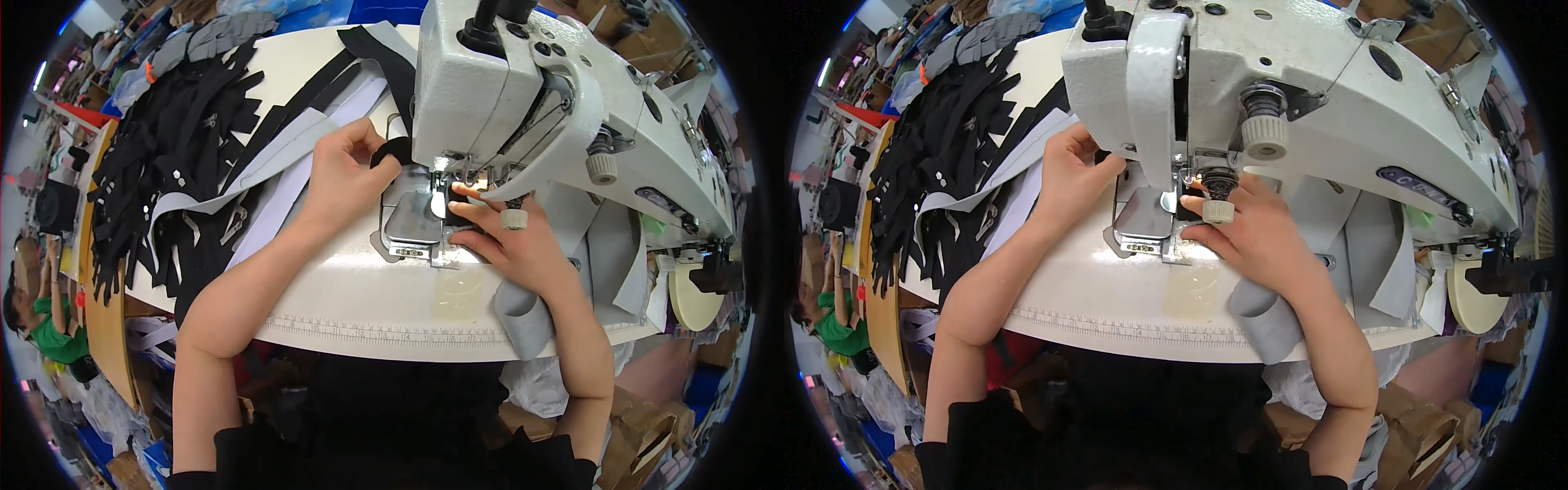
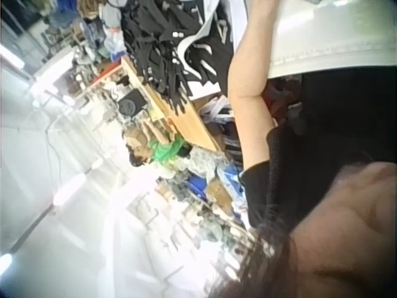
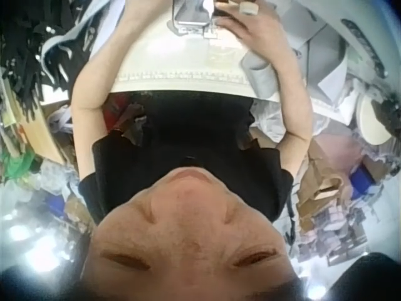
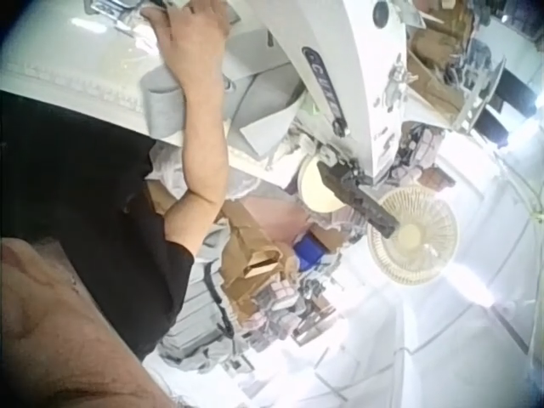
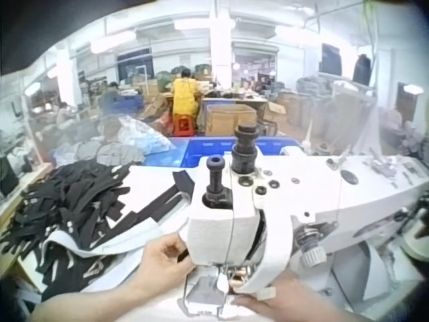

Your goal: Sewing black and grey fabric strips together using an industrial sewing machine.

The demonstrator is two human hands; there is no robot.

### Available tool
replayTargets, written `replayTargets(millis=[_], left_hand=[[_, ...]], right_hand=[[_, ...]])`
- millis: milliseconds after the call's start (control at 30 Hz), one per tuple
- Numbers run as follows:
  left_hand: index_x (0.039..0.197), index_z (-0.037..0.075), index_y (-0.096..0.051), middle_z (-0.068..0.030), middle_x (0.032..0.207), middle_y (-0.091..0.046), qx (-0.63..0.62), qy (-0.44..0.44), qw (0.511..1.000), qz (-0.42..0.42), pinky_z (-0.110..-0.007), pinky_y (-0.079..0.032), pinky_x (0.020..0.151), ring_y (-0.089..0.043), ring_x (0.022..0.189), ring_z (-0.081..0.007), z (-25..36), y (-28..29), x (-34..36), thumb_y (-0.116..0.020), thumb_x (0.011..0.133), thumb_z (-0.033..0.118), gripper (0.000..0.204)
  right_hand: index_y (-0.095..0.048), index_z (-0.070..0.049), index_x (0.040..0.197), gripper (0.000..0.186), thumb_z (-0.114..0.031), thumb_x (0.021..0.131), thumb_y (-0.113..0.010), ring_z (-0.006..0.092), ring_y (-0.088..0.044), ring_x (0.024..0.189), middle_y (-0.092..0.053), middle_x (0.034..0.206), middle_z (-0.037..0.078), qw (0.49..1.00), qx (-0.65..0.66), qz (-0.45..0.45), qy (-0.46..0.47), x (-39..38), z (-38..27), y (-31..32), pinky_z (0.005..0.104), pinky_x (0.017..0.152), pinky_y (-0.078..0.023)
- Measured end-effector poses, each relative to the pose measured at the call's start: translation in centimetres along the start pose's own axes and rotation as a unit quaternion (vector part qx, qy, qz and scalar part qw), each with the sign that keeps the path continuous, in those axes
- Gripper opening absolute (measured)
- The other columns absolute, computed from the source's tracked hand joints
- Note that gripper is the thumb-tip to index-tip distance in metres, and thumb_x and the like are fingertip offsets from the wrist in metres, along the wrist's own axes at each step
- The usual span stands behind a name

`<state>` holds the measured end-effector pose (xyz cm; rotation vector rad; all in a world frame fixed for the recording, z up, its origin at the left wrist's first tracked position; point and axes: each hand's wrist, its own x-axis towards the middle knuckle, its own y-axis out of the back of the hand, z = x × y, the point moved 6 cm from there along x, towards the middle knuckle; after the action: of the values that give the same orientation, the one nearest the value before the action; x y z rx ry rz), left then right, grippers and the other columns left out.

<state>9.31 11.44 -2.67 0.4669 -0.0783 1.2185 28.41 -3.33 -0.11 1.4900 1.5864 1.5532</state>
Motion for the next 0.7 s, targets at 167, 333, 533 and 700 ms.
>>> replayTargets(millis=[167,333,533,700], left_hand=[[0.093,-0.002,-0.070,0.0023,0.071,-0.060,-0.136,0.077,0.988,-0.014,-0.025,-0.037,0.054,-0.049,0.062,-0.0047,1.2,-0.5,-1.1,-0.064,0.080,-0.003,0.014],[0.104,-0.004,-0.074,0.0065,0.065,-0.051,-0.085,0.107,0.970,-0.200,-0.024,-0.029,0.051,-0.041,0.059,-0.0024,2.5,-2.5,-2.5,-0.069,0.091,0.006,0.018],[0.103,-0.001,-0.074,-0.0042,0.083,-0.066,-0.013,-0.060,0.998,-0.028,-0.031,-0.048,0.071,-0.058,0.075,-0.0135,1.6,-0.8,-0.6,-0.073,0.091,0.007,0.014],[0.097,0.001,-0.074,-0.0109,0.110,-0.073,0.087,-0.196,0.972,-0.098,-0.042,-0.053,0.086,-0.067,0.102,-0.0336,2.3,-2.3,-0.4,-0.077,0.084,0.008,0.015]], right_hand=[[-0.078,-0.017,0.113,0.026,-0.029,0.090,-0.079,0.0292,-0.060,0.084,-0.064,0.084,0.005,0.994,0.080,0.052,0.051,0.1,0.7,0.3,0.0418,0.071,-0.052],[-0.077,-0.015,0.106,0.024,-0.017,0.082,-0.080,0.0273,-0.061,0.082,-0.059,0.080,0.005,0.997,0.006,0.049,0.051,-0.3,0.4,-0.6,0.0413,0.073,-0.052],[-0.074,-0.012,0.102,0.020,-0.015,0.082,-0.078,0.0282,-0.061,0.080,-0.060,0.080,0.005,0.994,0.004,0.064,0.083,-0.2,0.1,-0.2,0.0416,0.073,-0.052],[-0.076,-0.013,0.101,0.019,-0.024,0.086,-0.080,0.0291,-0.061,0.080,-0.063,0.084,0.006,0.997,-0.011,0.054,0.054,0.1,-0.4,0.1,0.0420,0.076,-0.052]])
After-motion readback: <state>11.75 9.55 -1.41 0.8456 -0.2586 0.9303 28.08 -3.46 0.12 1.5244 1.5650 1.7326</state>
